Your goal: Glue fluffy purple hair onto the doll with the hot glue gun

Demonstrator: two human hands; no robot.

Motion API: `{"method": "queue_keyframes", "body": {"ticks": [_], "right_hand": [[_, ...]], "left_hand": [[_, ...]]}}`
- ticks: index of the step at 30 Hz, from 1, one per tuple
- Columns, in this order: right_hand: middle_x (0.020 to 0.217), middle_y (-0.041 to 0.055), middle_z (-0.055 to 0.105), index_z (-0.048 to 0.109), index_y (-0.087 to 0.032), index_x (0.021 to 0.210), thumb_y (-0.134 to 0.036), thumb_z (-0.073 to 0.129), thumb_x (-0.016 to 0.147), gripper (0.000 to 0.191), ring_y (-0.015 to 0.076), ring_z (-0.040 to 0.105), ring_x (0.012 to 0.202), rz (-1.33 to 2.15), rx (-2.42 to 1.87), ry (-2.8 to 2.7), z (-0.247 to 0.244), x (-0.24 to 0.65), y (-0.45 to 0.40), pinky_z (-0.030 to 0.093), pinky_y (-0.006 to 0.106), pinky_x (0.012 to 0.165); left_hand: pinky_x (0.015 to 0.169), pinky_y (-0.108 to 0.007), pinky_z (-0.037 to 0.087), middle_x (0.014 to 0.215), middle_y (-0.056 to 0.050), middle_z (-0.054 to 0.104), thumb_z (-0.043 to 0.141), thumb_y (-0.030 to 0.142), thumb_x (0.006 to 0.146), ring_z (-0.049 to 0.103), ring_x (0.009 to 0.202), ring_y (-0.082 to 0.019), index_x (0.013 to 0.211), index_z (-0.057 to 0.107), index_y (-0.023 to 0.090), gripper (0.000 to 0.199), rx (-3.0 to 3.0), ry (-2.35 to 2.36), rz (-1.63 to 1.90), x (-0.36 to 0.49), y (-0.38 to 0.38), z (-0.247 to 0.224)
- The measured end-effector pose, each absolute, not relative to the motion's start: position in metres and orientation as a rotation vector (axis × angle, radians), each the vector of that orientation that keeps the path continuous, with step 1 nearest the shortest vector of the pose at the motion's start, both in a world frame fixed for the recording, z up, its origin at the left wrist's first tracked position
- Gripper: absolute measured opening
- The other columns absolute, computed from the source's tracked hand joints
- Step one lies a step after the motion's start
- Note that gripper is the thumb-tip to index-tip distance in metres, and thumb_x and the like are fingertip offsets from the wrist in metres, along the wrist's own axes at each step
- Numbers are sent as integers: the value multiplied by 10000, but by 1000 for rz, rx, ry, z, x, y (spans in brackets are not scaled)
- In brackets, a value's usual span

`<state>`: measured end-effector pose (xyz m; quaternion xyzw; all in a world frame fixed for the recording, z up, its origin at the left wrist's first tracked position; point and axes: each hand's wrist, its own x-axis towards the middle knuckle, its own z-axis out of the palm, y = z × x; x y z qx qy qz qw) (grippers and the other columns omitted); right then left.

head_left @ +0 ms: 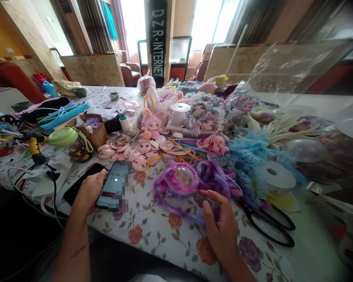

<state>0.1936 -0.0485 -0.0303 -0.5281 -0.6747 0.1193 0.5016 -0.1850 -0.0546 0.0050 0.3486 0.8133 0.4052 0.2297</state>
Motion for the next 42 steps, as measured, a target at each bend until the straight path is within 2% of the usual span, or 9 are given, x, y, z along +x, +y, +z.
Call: {"method": "queue_keyframes", "body": {"ticks": [12,15,19,21,23,27,31,36,42], "right_hand": [[1040,73,735,577,-229,1151,-335,533,953,229,237,694,956,305,-1303,-1630,-34,193,-48,545,412,843],[1026,76,738,576,-223,1154,-324,540,949,231,236,699,943,304,-1298,-1636,-34,193,-47,553,408,834],[1040,79,728,596,-221,1144,-326,546,943,232,233,693,929,304,-1295,-1639,-31,190,-47,558,402,827],[1072,81,712,610,-227,1150,-348,541,941,251,232,681,918,322,-1322,-1642,-30,189,-48,557,408,825],[1117,87,695,601,-233,1187,-376,535,939,293,234,673,915,381,-1353,-1633,-29,188,-49,556,422,832],[1227,108,658,551,-251,1253,-440,558,918,385,269,668,1014,588,-1374,-1544,-29,189,-47,538,488,913],[1301,134,619,518,-249,1271,-500,600,882,470,295,627,1178,865,-1307,-1426,-29,185,-36,511,496,1006],[1277,160,651,510,-211,1304,-555,640,831,600,314,641,1177,1080,-1259,-1259,-25,174,-21,553,479,940],[1298,137,657,501,-203,1342,-554,680,814,659,317,626,1209,1114,-1245,-1263,-15,169,-30,489,506,1045]], "left_hand": [[781,-383,477,1003,-173,772,402,522,934,693,968,-376,1167,720,201,508,1348,2614,611,-169,-67,19],[861,-386,474,1035,-163,763,445,496,931,687,983,-350,1199,700,178,487,1421,2566,908,-149,-66,31],[877,-323,508,1051,-90,763,596,495,877,693,983,-279,1146,716,213,407,1404,1877,1296,-96,-52,44],[963,-350,496,1262,-85,694,682,488,827,641,1142,-287,1280,646,241,517,1566,1595,1185,-67,-40,45],[1131,-418,380,1488,-93,521,780,495,734,458,1379,-309,1414,518,255,767,1799,1423,1043,-43,-27,43],[1198,-496,276,1575,-157,375,826,545,651,326,1467,-322,1524,324,218,1059,1831,1456,880,-19,-11,34],[1195,-519,269,1596,-173,332,846,541,616,306,1479,-342,1550,242,219,1157,1746,1499,827,-20,-7,24],[1152,-505,343,1536,-175,442,862,403,621,434,1403,-346,1533,261,194,1112,1658,1488,808,-21,-8,18],[1066,-443,459,1334,-126,637,833,289,662,596,1237,-307,1349,515,200,763,1753,1430,1047,-5,-12,11]]}}
